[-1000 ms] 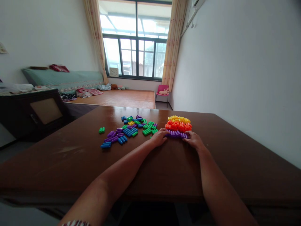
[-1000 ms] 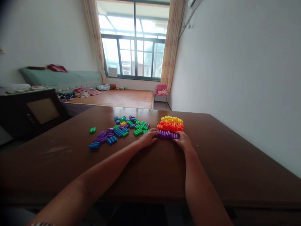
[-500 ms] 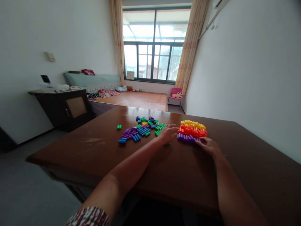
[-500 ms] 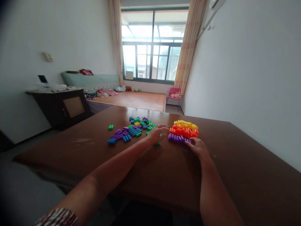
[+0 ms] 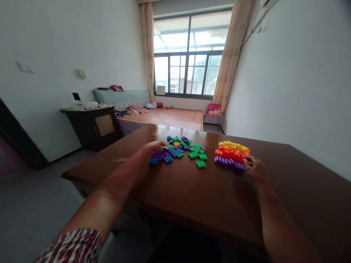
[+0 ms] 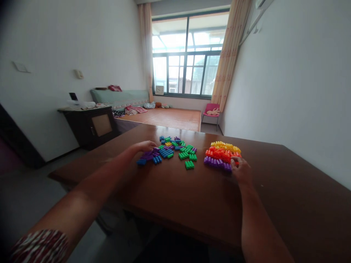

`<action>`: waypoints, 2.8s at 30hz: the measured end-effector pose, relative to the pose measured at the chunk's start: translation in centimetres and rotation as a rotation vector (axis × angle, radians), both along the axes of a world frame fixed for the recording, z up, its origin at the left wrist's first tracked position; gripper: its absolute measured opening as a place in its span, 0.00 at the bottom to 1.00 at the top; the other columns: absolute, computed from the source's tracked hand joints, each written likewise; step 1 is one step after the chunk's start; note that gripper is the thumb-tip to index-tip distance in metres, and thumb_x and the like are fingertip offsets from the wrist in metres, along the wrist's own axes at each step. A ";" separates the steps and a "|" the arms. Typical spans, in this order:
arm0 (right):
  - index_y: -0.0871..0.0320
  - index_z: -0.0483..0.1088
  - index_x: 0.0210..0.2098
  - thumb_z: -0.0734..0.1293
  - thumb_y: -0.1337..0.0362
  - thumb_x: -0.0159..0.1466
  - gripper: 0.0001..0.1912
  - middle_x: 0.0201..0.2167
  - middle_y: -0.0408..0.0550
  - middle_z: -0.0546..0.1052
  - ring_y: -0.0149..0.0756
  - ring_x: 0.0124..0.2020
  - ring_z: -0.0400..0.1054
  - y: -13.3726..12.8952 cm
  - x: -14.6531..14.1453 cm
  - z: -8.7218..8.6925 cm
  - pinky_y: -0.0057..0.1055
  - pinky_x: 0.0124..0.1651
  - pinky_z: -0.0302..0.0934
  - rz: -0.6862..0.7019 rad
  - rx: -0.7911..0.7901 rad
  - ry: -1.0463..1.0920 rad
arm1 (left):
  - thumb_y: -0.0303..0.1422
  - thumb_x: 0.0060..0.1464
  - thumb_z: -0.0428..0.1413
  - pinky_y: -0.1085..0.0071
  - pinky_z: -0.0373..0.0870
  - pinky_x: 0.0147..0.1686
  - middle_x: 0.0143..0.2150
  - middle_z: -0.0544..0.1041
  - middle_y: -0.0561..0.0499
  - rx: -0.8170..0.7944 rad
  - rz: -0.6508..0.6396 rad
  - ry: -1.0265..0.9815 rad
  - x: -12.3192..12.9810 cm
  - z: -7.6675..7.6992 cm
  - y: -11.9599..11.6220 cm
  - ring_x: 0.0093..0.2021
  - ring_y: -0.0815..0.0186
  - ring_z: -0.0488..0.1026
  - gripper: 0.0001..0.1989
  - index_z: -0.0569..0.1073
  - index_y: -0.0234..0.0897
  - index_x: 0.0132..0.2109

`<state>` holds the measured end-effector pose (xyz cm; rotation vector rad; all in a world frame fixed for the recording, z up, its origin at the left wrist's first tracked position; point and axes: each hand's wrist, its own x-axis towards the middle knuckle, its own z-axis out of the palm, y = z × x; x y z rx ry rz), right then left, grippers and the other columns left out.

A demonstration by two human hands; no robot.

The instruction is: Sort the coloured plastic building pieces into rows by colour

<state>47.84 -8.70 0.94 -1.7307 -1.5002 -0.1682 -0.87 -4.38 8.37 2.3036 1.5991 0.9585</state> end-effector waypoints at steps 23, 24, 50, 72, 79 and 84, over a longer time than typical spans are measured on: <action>0.58 0.73 0.46 0.61 0.49 0.63 0.22 0.37 0.50 0.78 0.37 0.30 0.69 -2.7 -8.0 2.4 0.35 0.39 0.66 0.493 -0.099 0.223 | 0.24 0.45 0.57 0.67 0.69 0.40 0.41 0.74 0.48 0.123 -0.467 0.097 15.7 -2.2 0.1 0.39 0.62 0.73 0.18 0.68 0.38 0.46; 0.58 0.72 0.47 0.62 0.48 0.62 0.23 0.35 0.49 0.78 0.37 0.30 0.69 -2.7 -8.1 2.4 0.35 0.38 0.65 0.514 -0.114 0.243 | 0.23 0.45 0.57 0.68 0.69 0.40 0.41 0.74 0.48 0.108 -0.511 0.072 17.0 -2.8 -0.5 0.39 0.63 0.73 0.18 0.68 0.37 0.46; 0.53 0.77 0.35 0.65 0.42 0.54 0.23 0.34 0.54 0.80 0.49 0.37 0.74 -1.8 2.4 0.4 0.39 0.37 0.64 -0.288 -0.485 0.113 | 0.24 0.55 0.50 0.65 0.69 0.54 0.50 0.74 0.48 0.113 -0.627 -0.021 18.4 -6.7 -3.0 0.50 0.63 0.71 0.14 0.76 0.40 0.45; 0.59 0.75 0.44 0.60 0.55 0.63 0.19 0.34 0.54 0.78 0.40 0.31 0.67 -0.3 1.4 0.2 0.33 0.35 0.54 -0.246 -0.053 0.123 | 0.37 0.51 0.59 0.64 0.67 0.50 0.52 0.77 0.45 -0.328 0.244 0.446 0.4 1.2 2.1 0.53 0.54 0.72 0.15 0.77 0.42 0.47; 0.58 0.76 0.44 0.60 0.58 0.62 0.17 0.33 0.53 0.78 0.39 0.30 0.67 -0.9 0.2 0.8 0.32 0.34 0.54 -0.234 -0.040 0.099 | 0.34 0.42 0.65 0.62 0.69 0.47 0.47 0.78 0.39 -0.353 0.278 0.342 -3.7 -0.9 2.1 0.50 0.49 0.74 0.17 0.77 0.35 0.42; 0.59 0.76 0.44 0.59 0.57 0.62 0.19 0.33 0.54 0.78 0.41 0.32 0.69 -0.9 -0.2 0.9 0.34 0.35 0.57 -0.176 0.017 0.110 | 0.28 0.43 0.63 0.67 0.71 0.45 0.48 0.77 0.43 -0.252 0.210 0.193 -2.3 -0.8 3.1 0.49 0.56 0.74 0.22 0.74 0.34 0.49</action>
